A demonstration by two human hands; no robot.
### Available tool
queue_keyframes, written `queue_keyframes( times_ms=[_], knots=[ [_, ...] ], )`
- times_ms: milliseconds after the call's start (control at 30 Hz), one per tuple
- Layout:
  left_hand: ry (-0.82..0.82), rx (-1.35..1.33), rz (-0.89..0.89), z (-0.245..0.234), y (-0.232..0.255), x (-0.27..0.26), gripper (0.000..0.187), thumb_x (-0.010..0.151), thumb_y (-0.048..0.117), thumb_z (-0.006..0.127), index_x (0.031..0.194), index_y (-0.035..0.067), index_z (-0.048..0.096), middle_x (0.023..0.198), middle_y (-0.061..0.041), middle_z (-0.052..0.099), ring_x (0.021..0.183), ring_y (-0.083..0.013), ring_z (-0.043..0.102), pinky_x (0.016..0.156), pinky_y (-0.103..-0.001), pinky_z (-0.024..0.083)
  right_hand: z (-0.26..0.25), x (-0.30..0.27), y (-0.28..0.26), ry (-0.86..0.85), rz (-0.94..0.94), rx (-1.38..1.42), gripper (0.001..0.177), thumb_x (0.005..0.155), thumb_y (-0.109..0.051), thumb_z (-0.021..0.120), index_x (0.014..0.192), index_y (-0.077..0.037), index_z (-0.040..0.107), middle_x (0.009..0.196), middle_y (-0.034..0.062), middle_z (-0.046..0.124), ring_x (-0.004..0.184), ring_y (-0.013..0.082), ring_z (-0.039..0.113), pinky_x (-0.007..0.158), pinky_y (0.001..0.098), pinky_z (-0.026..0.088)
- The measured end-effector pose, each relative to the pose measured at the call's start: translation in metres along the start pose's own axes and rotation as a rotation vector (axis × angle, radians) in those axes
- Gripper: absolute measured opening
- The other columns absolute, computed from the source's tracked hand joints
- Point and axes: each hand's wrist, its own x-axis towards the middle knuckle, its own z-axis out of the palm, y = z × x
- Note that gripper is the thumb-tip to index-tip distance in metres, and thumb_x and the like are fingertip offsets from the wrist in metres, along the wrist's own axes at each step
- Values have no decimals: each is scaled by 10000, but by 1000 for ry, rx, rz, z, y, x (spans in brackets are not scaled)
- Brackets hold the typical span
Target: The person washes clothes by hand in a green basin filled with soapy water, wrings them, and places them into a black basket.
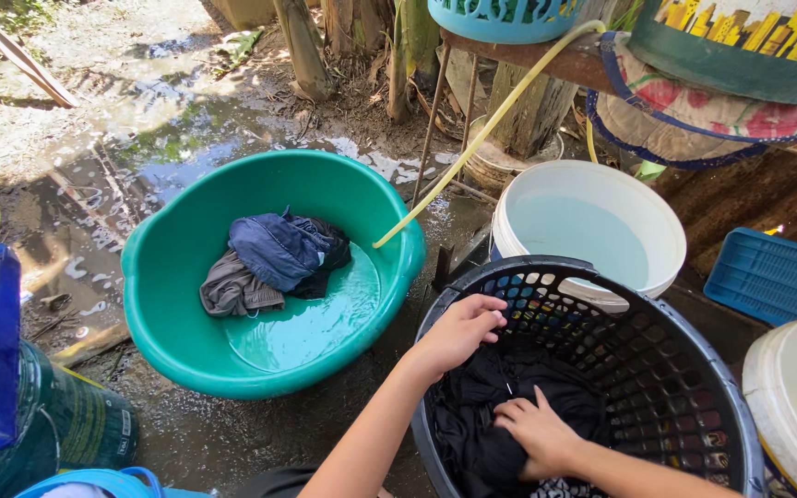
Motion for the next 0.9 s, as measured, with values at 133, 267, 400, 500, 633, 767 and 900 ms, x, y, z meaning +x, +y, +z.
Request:
queue_keyframes(
  times_ms=[133,267,400,500,633,767,900],
  knots=[
    [47,97,-165,-18,23,-18,420,966,257,579,1358,111,616,1174,-62,702,998,-168,655,864,-343,498,-33,11,21,360,437,503,507,588,-334,808,1017,-64,783,1017,146,790,1014,309,757,938,393,596],
    [-23,268,79,-23,63,-40,638,807,218,757,1414,117,588,1297,-102,635,1134,-200,603,972,-381,546,-112,-8,16,686,513,756,437,559,-224,861,905,23,762,858,137,798,814,256,788,793,329,592],
    [-145,361,387,2,81,-58,1111,625,304,948,1548,60,380,1459,-138,497,1345,-224,474,1097,-394,416,-198,-34,-21,773,230,1134,343,631,-102,789,938,50,778,864,105,803,787,188,715,776,332,572],
    [-83,253,471,27,84,-54,1053,608,313,966,1465,-7,442,1399,-149,581,1293,-231,557,1087,-398,463,-265,-32,-53,854,124,1034,426,689,-154,817,1068,31,758,1001,131,781,907,183,690,871,329,561],
    [266,32,321,16,89,-50,721,645,236,963,1258,-38,699,1216,-139,777,1099,-227,741,994,-385,604,-298,-28,-69,910,11,729,800,720,-254,874,1399,-16,523,1349,150,626,1249,200,583,1096,365,430],
    [555,-326,276,-1,101,-53,687,627,169,938,1229,-35,676,1186,-157,760,1050,-255,733,934,-383,591,-253,-52,-53,528,142,877,1518,477,-282,931,1695,-251,26,1630,99,303,1456,237,367,1144,494,386],
    [476,-935,134,-25,110,-61,728,745,427,815,1325,32,618,1322,-148,684,1153,-289,690,990,-437,566,-174,-24,-83,682,175,813,1390,486,-225,997,1611,-153,184,1551,119,386,1408,219,391,1104,422,378]
  ],
)
